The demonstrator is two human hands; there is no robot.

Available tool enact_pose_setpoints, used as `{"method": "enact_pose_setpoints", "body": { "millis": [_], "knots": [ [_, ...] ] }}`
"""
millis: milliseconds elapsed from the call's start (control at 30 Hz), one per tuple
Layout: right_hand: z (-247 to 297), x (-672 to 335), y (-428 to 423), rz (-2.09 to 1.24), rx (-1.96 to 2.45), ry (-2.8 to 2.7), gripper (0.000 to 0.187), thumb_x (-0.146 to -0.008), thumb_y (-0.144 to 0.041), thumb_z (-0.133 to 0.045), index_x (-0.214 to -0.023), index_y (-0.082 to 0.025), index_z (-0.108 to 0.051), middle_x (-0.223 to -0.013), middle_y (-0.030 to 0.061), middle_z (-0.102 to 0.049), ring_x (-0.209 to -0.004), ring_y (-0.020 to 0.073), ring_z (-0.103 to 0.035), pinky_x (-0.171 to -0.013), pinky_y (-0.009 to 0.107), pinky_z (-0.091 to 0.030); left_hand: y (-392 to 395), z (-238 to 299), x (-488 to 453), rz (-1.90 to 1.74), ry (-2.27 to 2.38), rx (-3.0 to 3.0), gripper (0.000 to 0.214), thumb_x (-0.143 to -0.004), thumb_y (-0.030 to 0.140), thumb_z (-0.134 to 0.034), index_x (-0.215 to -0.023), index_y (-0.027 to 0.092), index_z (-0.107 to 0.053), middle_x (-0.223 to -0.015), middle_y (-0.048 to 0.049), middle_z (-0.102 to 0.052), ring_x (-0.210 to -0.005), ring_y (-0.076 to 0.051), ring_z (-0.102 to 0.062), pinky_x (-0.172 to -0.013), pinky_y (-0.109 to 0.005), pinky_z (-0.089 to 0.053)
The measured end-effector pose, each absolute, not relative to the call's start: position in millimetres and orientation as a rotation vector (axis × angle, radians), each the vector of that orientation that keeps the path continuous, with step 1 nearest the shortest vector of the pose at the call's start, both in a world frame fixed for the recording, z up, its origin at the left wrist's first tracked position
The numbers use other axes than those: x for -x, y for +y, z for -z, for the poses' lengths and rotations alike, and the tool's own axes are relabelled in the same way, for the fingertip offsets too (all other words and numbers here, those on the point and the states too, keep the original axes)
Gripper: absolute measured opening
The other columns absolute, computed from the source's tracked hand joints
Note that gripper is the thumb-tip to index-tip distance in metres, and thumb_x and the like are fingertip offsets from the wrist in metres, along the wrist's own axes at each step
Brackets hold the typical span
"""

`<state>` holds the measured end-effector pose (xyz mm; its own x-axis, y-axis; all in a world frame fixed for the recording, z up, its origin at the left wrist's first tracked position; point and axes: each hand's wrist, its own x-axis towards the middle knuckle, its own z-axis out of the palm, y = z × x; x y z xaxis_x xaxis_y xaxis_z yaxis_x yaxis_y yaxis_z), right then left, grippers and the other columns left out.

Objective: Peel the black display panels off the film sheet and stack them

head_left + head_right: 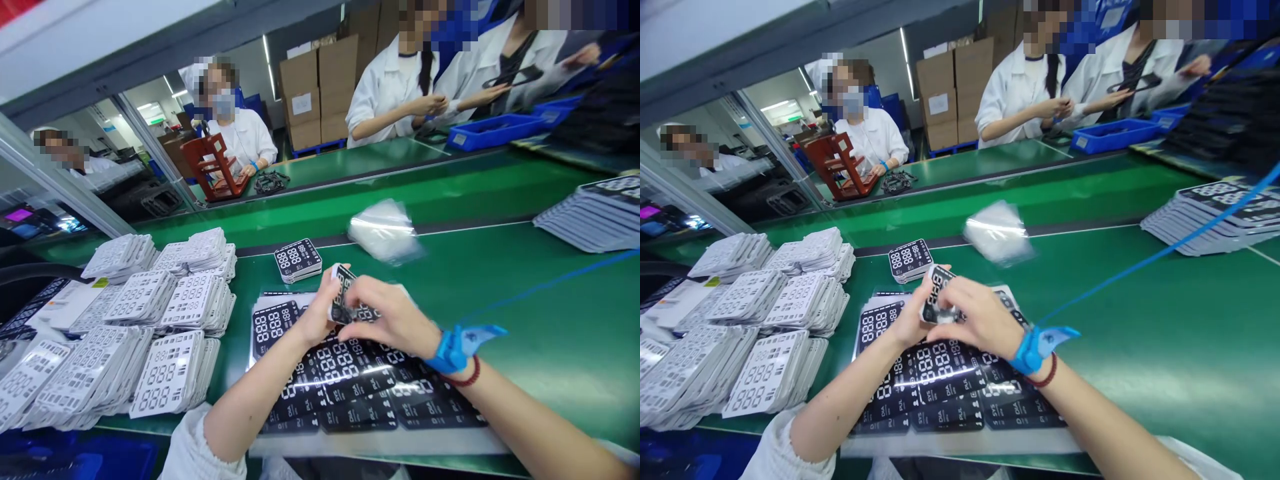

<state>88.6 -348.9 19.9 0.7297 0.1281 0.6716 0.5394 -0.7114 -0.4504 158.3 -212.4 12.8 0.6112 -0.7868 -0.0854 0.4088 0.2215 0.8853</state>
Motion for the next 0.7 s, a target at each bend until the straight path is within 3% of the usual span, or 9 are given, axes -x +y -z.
{"method": "enact_pose_setpoints", "body": {
  "millis": [100, 233, 300, 433, 500, 633, 700],
  "knots": [
    [-22.5, -85.3, -342.7, 0.831, 2.298, -0.635, 0.032, -0.089, -0.045, -0.052, -0.069, -0.019, -0.049, -0.063, 0.0005, -0.054, -0.058, 0.0131, -0.048, -0.053, 0.024, -0.037, -217.3, -9.7, -152.1, 0.731, -0.559, -1.235, 0.047, -0.084, 0.053, -0.051, -0.119, 0.022, -0.048, -0.093, -0.0011, -0.053, -0.088, -0.017, -0.051, -0.092, -0.029, -0.038],
    [-22.3, -85.2, -345.5, 0.824, 2.256, -0.635, 0.035, -0.091, -0.041, -0.050, -0.064, -0.019, -0.050, -0.057, -0.0007, -0.054, -0.054, 0.0116, -0.047, -0.051, 0.023, -0.036, -221.8, -12.5, -151.3, 0.735, -0.598, -1.289, 0.045, -0.086, 0.054, -0.047, -0.117, 0.022, -0.046, -0.098, -0.0018, -0.050, -0.097, -0.016, -0.049, -0.093, -0.027, -0.036],
    [-22.1, -86.1, -346.8, 0.787, 2.217, -0.614, 0.038, -0.091, -0.043, -0.048, -0.062, -0.018, -0.050, -0.056, -0.0007, -0.053, -0.054, 0.0114, -0.048, -0.051, 0.022, -0.035, -223.8, -16.9, -152.9, 0.791, -0.578, -1.269, 0.047, -0.083, 0.054, -0.052, -0.116, 0.022, -0.045, -0.094, -0.0014, -0.051, -0.093, -0.016, -0.051, -0.086, -0.027, -0.041],
    [-18.0, -91.7, -351.3, 0.644, 2.164, -0.492, 0.034, -0.095, -0.036, -0.042, -0.068, -0.018, -0.049, -0.062, -0.0004, -0.054, -0.055, 0.0110, -0.049, -0.052, 0.022, -0.037, -222.6, -30.9, -159.3, 0.951, -0.420, -1.206, 0.050, -0.075, 0.049, -0.061, -0.115, 0.024, -0.044, -0.080, 0.0018, -0.051, -0.064, -0.011, -0.053, -0.063, -0.026, -0.047],
    [-13.1, -97.9, -360.0, 0.659, 2.151, -0.298, 0.028, -0.093, -0.032, -0.041, -0.069, -0.019, -0.048, -0.062, -0.0001, -0.055, -0.055, 0.0117, -0.049, -0.052, 0.023, -0.037, -217.3, -40.5, -165.3, 0.976, -0.299, -1.132, 0.046, -0.076, 0.044, -0.058, -0.116, 0.025, -0.044, -0.085, -0.0005, -0.055, -0.064, -0.014, -0.057, -0.064, -0.032, -0.050],
    [-3.6, -110.7, -388.8, 0.826, 1.942, 0.167, 0.024, -0.082, -0.035, -0.046, -0.064, -0.020, -0.049, -0.060, 0.0025, -0.060, -0.056, 0.0162, -0.055, -0.057, 0.028, -0.043, -201.5, -60.8, -186.9, 0.841, -0.190, -0.949, 0.045, -0.082, 0.043, -0.044, -0.123, 0.026, -0.041, -0.100, -0.0085, -0.061, -0.083, -0.028, -0.064, -0.071, -0.054, -0.050],
    [-2.2, -113.8, -401.0, 0.875, 1.727, 0.282, 0.022, -0.079, -0.038, -0.050, -0.065, -0.020, -0.051, -0.065, 0.0045, -0.064, -0.061, 0.0185, -0.060, -0.062, 0.032, -0.048, -196.4, -66.4, -203.3, 0.672, -0.156, -0.991, 0.042, -0.085, 0.040, -0.038, -0.123, 0.024, -0.042, -0.103, -0.0098, -0.062, -0.088, -0.029, -0.064, -0.074, -0.056, -0.050]
  ]
}}
